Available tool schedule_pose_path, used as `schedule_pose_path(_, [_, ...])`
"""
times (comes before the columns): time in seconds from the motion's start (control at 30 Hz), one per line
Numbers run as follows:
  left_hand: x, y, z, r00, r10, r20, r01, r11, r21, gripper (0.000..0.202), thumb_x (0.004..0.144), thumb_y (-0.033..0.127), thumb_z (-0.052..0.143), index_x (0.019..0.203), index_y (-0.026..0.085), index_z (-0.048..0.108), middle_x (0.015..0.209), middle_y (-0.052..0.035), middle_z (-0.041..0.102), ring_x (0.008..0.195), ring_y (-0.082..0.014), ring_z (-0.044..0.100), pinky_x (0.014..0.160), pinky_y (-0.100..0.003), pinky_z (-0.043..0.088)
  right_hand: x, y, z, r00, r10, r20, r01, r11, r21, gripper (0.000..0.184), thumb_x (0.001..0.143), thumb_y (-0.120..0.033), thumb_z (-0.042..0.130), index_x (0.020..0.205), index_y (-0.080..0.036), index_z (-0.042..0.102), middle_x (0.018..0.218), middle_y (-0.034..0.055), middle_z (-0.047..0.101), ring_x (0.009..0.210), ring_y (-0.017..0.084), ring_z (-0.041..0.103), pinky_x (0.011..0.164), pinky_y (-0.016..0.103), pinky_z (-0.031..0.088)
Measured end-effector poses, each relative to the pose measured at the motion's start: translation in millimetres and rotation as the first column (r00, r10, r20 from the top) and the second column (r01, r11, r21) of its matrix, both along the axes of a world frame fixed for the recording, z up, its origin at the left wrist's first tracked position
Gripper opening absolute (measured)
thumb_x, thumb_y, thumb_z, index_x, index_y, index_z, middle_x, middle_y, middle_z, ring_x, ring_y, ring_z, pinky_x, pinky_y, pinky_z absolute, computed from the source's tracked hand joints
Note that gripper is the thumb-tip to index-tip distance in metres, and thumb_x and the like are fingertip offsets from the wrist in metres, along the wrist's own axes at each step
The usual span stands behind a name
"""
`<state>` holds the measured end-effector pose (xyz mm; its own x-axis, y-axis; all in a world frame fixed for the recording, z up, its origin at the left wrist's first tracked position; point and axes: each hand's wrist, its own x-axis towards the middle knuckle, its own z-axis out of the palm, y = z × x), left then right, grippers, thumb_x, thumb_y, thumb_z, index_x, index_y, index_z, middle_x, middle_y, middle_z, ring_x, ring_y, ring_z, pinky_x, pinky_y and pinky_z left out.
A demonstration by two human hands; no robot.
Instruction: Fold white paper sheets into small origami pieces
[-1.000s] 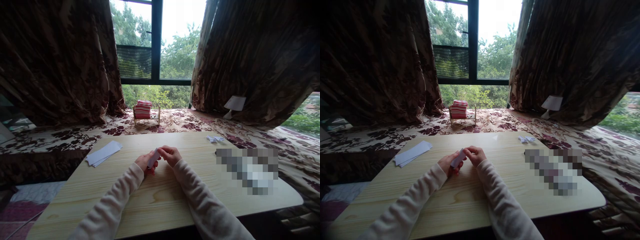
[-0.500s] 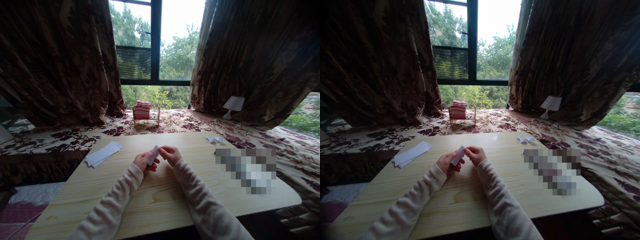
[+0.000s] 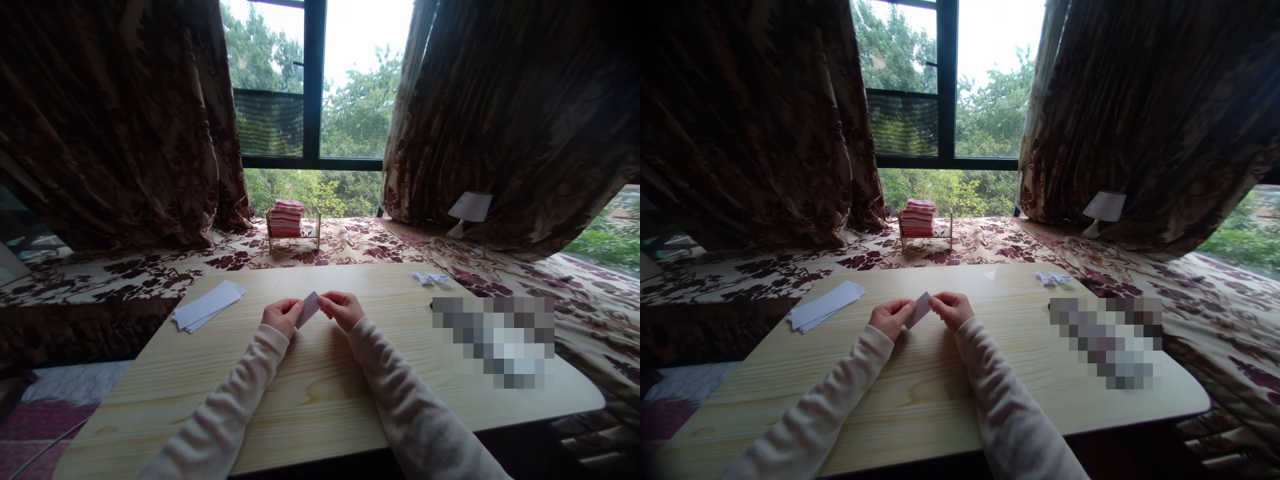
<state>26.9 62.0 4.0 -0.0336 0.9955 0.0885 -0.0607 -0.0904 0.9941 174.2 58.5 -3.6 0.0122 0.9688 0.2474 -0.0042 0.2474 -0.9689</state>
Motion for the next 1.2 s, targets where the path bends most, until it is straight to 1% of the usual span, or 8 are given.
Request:
schedule_pose_path(0.17, [1, 3, -1.9, 0.999, -0.002, 0.049, 0.004, 0.999, -0.051, 0.015, 0.050, 0.023, 0.072, 0.061, 0.013, 0.069, 0.054, -0.0004, 0.064, 0.054, -0.0107, 0.053, 0.050, -0.018, 0.041, -1, 2, -1.3, 0.999, 0.015, -0.031, -0.016, 0.999, -0.051, 0.032, 0.062, -0.045, 0.061, 0.059, -0.012, 0.062, 0.047, -0.0009, 0.050, 0.042, 0.007, 0.041, 0.036, 0.019, 0.030])
schedule_pose_path(0.33, [1, 5, -5.4, 0.986, -0.012, 0.167, 0.045, 0.979, -0.197, 0.022, 0.050, 0.026, 0.073, 0.066, 0.012, 0.068, 0.051, -0.0005, 0.061, 0.048, -0.0110, 0.053, 0.046, -0.022, 0.045, -1, 4, -1.2, 0.998, 0.010, -0.064, -0.017, 0.994, -0.106, 0.041, 0.066, -0.051, 0.055, 0.055, -0.012, 0.058, 0.050, 0.0015, 0.052, 0.043, 0.007, 0.044, 0.035, 0.017, 0.031])
schedule_pose_path(0.53, [0, 5, -4.1, 0.952, 0.014, 0.307, 0.091, 0.941, -0.326, 0.024, 0.051, 0.024, 0.074, 0.068, 0.011, 0.064, 0.055, -0.0013, 0.060, 0.049, -0.0124, 0.055, 0.050, -0.029, 0.051, -1, 2, 1.8, 0.997, 0.010, -0.083, -0.018, 0.995, -0.094, 0.029, 0.062, -0.041, 0.060, 0.061, -0.012, 0.062, 0.051, 0.0001, 0.052, 0.045, 0.007, 0.044, 0.036, 0.017, 0.031])
schedule_pose_path(0.67, [0, 3, -0.8, 0.946, 0.006, 0.323, 0.110, 0.934, -0.339, 0.023, 0.052, 0.024, 0.073, 0.069, 0.012, 0.063, 0.055, -0.0012, 0.061, 0.050, -0.0123, 0.056, 0.049, -0.028, 0.051, -2, 1, 1.7, 0.997, -0.003, -0.076, -0.002, 0.998, -0.059, 0.029, 0.061, -0.041, 0.062, 0.062, -0.013, 0.062, 0.048, -0.0014, 0.051, 0.043, 0.006, 0.041, 0.036, 0.018, 0.030])
schedule_pose_path(0.8, [2, -2, 1.7, 0.961, -0.039, 0.273, 0.128, 0.940, -0.316, 0.024, 0.051, 0.023, 0.075, 0.069, 0.012, 0.065, 0.055, -0.0020, 0.062, 0.051, -0.0123, 0.057, 0.045, -0.023, 0.048, -2, 2, 1.2, 0.997, -0.017, -0.071, 0.014, 0.999, -0.041, 0.030, 0.062, -0.042, 0.062, 0.063, -0.012, 0.062, 0.048, -0.0018, 0.050, 0.041, 0.006, 0.041, 0.037, 0.019, 0.031])
schedule_pose_path(0.93, [5, -5, 1.3, 0.976, -0.082, 0.204, 0.136, 0.953, -0.269, 0.022, 0.046, 0.020, 0.077, 0.062, 0.010, 0.066, 0.044, -0.0009, 0.058, 0.042, -0.0093, 0.052, 0.040, -0.020, 0.044, -1, 2, 1.7, 0.998, -0.034, -0.059, 0.033, 0.999, -0.025, 0.032, 0.062, -0.045, 0.061, 0.065, -0.013, 0.062, 0.047, -0.0022, 0.050, 0.041, 0.006, 0.040, 0.037, 0.020, 0.032])
schedule_pose_path(1.03, [7, -7, 0.5, 0.979, -0.082, 0.188, 0.128, 0.959, -0.251, 0.023, 0.045, 0.021, 0.077, 0.060, 0.010, 0.064, 0.041, 0.0001, 0.056, 0.039, -0.0089, 0.051, 0.040, -0.020, 0.045, -1, 2, 1.1, 0.999, -0.021, -0.034, 0.021, 1.000, -0.018, 0.033, 0.064, -0.046, 0.059, 0.065, -0.013, 0.063, 0.047, -0.0024, 0.050, 0.041, 0.006, 0.040, 0.038, 0.020, 0.033])
schedule_pose_path(1.2, [6, -8, 4.3, 0.967, -0.093, 0.236, 0.155, 0.953, -0.261, 0.030, 0.047, 0.025, 0.077, 0.067, 0.009, 0.062, 0.045, -0.0011, 0.058, 0.042, -0.0110, 0.055, 0.042, -0.022, 0.049, -1, 2, -3.4, 1.000, 0.029, 0.011, -0.029, 0.999, -0.014, 0.031, 0.060, -0.043, 0.063, 0.070, -0.013, 0.064, 0.049, -0.0024, 0.052, 0.041, 0.006, 0.040, 0.037, 0.019, 0.031])
